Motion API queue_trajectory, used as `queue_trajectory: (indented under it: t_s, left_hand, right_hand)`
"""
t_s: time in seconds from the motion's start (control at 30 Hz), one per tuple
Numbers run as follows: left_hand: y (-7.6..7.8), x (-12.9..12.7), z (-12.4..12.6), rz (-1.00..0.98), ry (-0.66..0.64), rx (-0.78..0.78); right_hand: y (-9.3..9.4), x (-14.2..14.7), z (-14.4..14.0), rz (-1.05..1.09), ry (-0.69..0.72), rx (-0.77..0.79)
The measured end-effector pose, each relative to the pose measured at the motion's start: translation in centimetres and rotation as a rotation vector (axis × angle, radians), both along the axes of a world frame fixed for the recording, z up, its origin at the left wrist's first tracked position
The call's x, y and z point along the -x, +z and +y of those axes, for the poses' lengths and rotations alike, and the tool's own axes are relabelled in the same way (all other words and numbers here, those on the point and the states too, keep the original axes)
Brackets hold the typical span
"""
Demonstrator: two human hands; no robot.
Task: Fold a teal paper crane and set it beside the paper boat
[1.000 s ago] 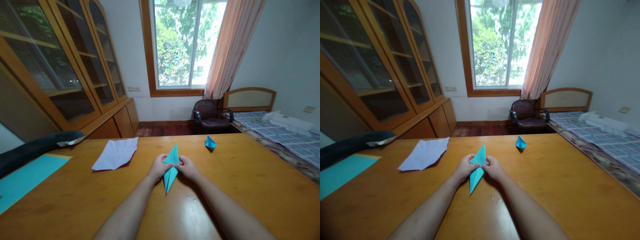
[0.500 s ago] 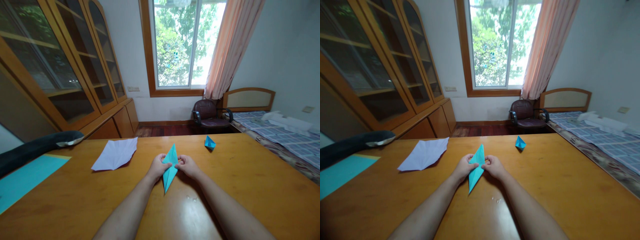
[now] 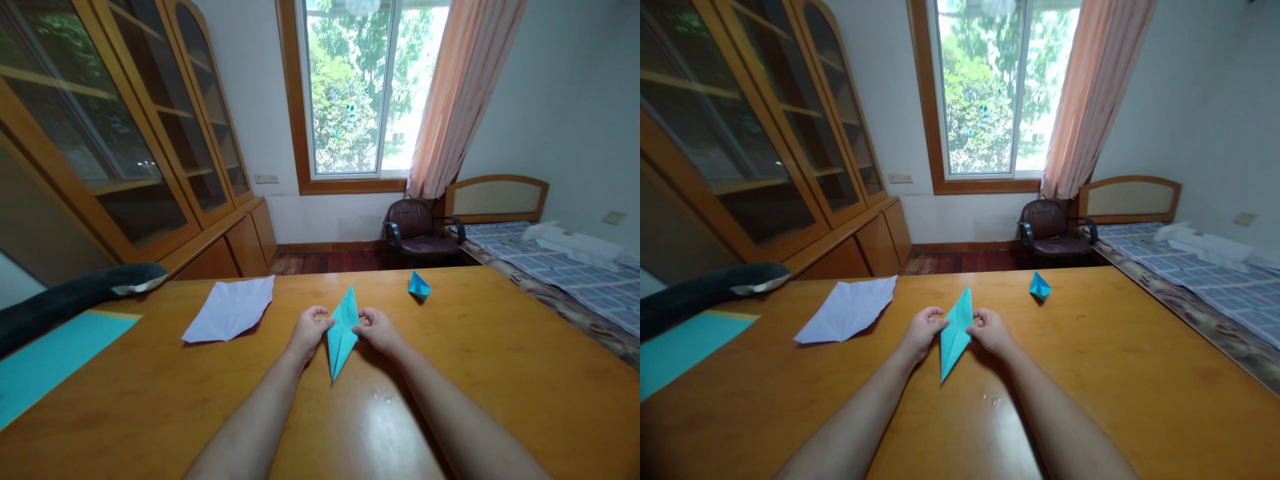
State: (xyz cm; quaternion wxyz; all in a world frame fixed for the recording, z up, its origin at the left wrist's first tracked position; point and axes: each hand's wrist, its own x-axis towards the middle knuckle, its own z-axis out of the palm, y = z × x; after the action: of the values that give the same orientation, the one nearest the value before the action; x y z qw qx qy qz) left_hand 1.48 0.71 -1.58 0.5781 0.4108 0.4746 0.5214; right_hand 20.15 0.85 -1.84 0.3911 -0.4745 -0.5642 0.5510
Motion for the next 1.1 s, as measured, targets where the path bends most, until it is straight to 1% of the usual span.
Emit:
queue_trajectory:
  t_s: [0.13,0.2,0.27,0.3,0.33,0.37,0.43,0.47,0.53,0.6,0.73,0.8,0.9,0.97,1.03,1.1]
  left_hand:
    - [0.2,0.4,0.4,-0.027,0.078,0.017]
    - [0.4,0.5,0.3,0.02,0.138,-0.003]
    - [0.8,0.3,0.0,0.173,0.226,-0.104]
    - [1.0,0.2,-0.4,0.289,0.27,-0.187]
    - [1.2,-0.1,-0.8,0.436,0.295,-0.302]
    - [1.5,-0.4,-1.3,0.571,0.277,-0.412]
    - [2.0,-1.1,-2.3,0.807,0.127,-0.601]
    - [2.1,-1.5,-2.8,0.913,0.046,-0.663]
    - [2.3,-2.1,-3.5,1.065,-0.114,-0.723]
    - [2.3,-2.4,-3.8,1.161,-0.195,-0.726]
    - [1.6,-2.1,-3.3,1.25,-0.27,-0.665]
    - [1.2,-1.8,-2.9,1.255,-0.313,-0.643]
    - [0.9,-1.5,-2.5,1.245,-0.369,-0.626]
    - [0.9,-1.5,-2.4,1.238,-0.393,-0.625]
    - [1.0,-1.5,-2.4,1.227,-0.41,-0.634]
    - [1.1,-1.3,-2.3,1.202,-0.425,-0.654]
  right_hand:
    - [0.2,-0.3,0.0,-0.026,-0.032,0.007]
    - [0.2,-0.4,0.1,-0.037,-0.07,0.026]
    - [0.1,-0.3,0.2,-0.063,-0.116,0.039]
    - [-0.1,-0.3,0.2,-0.088,-0.141,0.033]
    - [-0.2,-0.2,0.2,-0.122,-0.166,0.017]
    - [-0.4,0.0,0.3,-0.165,-0.194,-0.008]
    - [-0.7,0.3,0.3,-0.261,-0.244,-0.078]
    - [-0.8,0.4,0.2,-0.304,-0.258,-0.111]
    - [-0.9,0.6,0.1,-0.374,-0.265,-0.166]
    - [-0.9,0.7,0.0,-0.416,-0.242,-0.206]
    - [-0.5,0.7,-0.3,-0.418,-0.109,-0.223]
    - [-0.1,0.5,-0.5,-0.497,-0.065,-0.245]
    - [0.7,-0.1,-0.8,-0.753,-0.1,-0.362]
    - [1.2,-0.4,-1.0,-0.859,-0.151,-0.431]
    - [1.6,-0.6,-1.1,-0.889,-0.15,-0.522]
    - [1.7,-0.6,-1.2,-0.855,-0.086,-0.637]
